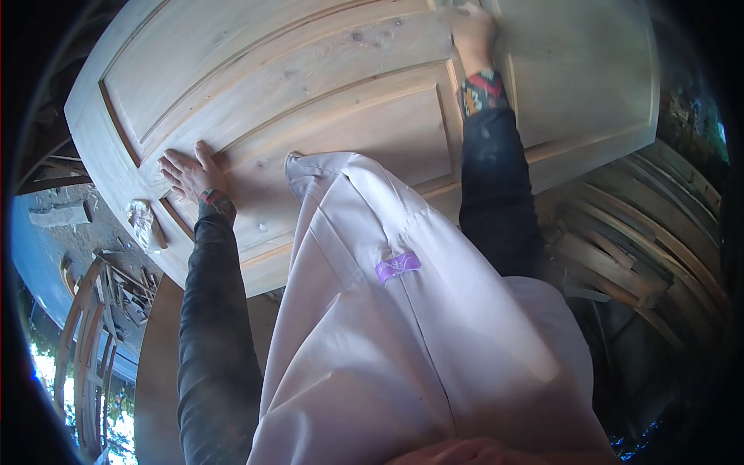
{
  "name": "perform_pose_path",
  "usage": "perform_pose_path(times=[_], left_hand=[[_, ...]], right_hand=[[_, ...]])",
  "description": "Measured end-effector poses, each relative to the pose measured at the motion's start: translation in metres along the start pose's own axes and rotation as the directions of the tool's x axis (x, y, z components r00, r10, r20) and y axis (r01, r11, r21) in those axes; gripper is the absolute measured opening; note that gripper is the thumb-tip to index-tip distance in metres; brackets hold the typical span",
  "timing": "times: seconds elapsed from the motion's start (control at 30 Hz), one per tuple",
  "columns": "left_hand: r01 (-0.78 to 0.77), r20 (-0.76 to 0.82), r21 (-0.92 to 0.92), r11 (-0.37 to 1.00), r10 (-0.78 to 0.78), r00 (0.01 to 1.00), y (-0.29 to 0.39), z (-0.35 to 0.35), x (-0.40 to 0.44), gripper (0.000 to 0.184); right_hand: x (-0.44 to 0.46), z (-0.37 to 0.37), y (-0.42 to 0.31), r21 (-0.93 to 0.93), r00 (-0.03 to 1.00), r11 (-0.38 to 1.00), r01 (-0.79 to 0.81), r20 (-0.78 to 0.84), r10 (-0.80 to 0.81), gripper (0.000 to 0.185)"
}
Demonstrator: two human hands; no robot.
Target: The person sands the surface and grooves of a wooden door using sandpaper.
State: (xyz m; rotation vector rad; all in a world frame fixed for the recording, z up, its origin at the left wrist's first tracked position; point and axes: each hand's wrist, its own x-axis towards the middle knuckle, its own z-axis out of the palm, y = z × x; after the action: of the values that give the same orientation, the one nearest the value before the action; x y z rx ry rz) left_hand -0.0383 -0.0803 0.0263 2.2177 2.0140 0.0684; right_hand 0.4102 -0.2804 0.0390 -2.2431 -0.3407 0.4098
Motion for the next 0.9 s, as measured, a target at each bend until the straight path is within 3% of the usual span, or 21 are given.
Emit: perform_pose_path(times=[0.07, 0.1, 0.2, 0.23, 0.33, 0.43, 0.53, 0.57, 0.67, 0.7, 0.8, 0.9], left_hand=[[0.002, -0.013, -0.004, 1.0, -0.002, 1.0, -0.001, 0.001, 0.001, 0.085], [0.004, -0.015, -0.003, 1.0, -0.004, 1.0, -0.001, 0.0, 0.002, 0.085], [-0.007, -0.016, 0.0, 1.0, 0.007, 1.0, -0.002, 0.002, 0.002, 0.085], [-0.014, -0.019, 0.004, 1.0, 0.014, 1.0, -0.003, 0.003, 0.001, 0.085], [-0.004, -0.015, 0.002, 1.0, 0.004, 1.0, -0.004, 0.003, 0.002, 0.085], [0.005, -0.006, 0.018, 1.0, -0.005, 1.0, -0.004, 0.004, 0.003, 0.086], [0.009, -0.001, 0.003, 1.0, -0.009, 1.0, 0.0, 0.0, 0.001, 0.086], [0.004, -0.005, 0.001, 1.0, -0.004, 1.0, 0.0, 0.001, 0.001, 0.086], [-0.009, -0.007, 0.004, 1.0, 0.009, 1.0, -0.003, 0.001, 0.003, 0.086], [-0.005, 0.002, 0.0, 1.0, 0.005, 1.0, -0.002, 0.0, 0.001, 0.086], [-0.003, -0.013, -0.011, 1.0, 0.003, 1.0, 0.004, 0.001, 0.003, 0.085], [0.001, -0.003, -0.008, 1.0, -0.001, 1.0, 0.0, -0.001, -0.001, 0.085]], right_hand=[[0.023, 0.013, -0.007, 0.011, 0.996, 0.996, 0.087, -0.02, -0.087, 0.015], [0.013, 0.011, -0.019, 0.088, 1.0, 0.996, -0.02, -0.019, 0.022, 0.013], [-0.012, -0.001, 0.014, -0.134, 0.998, 0.989, 0.055, 0.01, -0.054, 0.029], [-0.021, 0.005, 0.02, -0.222, 0.979, 0.961, 0.163, -0.082, -0.185, 0.028], [-0.008, 0.001, 0.004, -0.072, 0.999, 0.997, 0.028, -0.032, -0.03, 0.029], [0.022, 0.003, -0.003, -0.051, 0.986, 0.989, -0.142, 0.084, 0.146, 0.03], [0.007, 0.003, 0.023, -0.228, 0.997, 0.971, 0.071, -0.009, -0.075, 0.032], [0.002, 0.01, 0.04, -0.363, 0.976, 0.917, 0.165, -0.076, -0.206, 0.032], [0.006, 0.0, 0.021, -0.21, 0.996, 0.974, 0.086, -0.019, -0.092, 0.033], [0.02, -0.003, 0.023, -0.097, 1.0, 0.995, -0.012, 0.018, 0.014, 0.032], [0.037, 0.007, 0.006, -0.244, 0.986, 0.963, 0.11, -0.097, -0.137, 0.013], [0.003, 0.013, 0.003, -0.092, 0.994, 0.996, 0.009, -0.111, -0.02, 0.03]])
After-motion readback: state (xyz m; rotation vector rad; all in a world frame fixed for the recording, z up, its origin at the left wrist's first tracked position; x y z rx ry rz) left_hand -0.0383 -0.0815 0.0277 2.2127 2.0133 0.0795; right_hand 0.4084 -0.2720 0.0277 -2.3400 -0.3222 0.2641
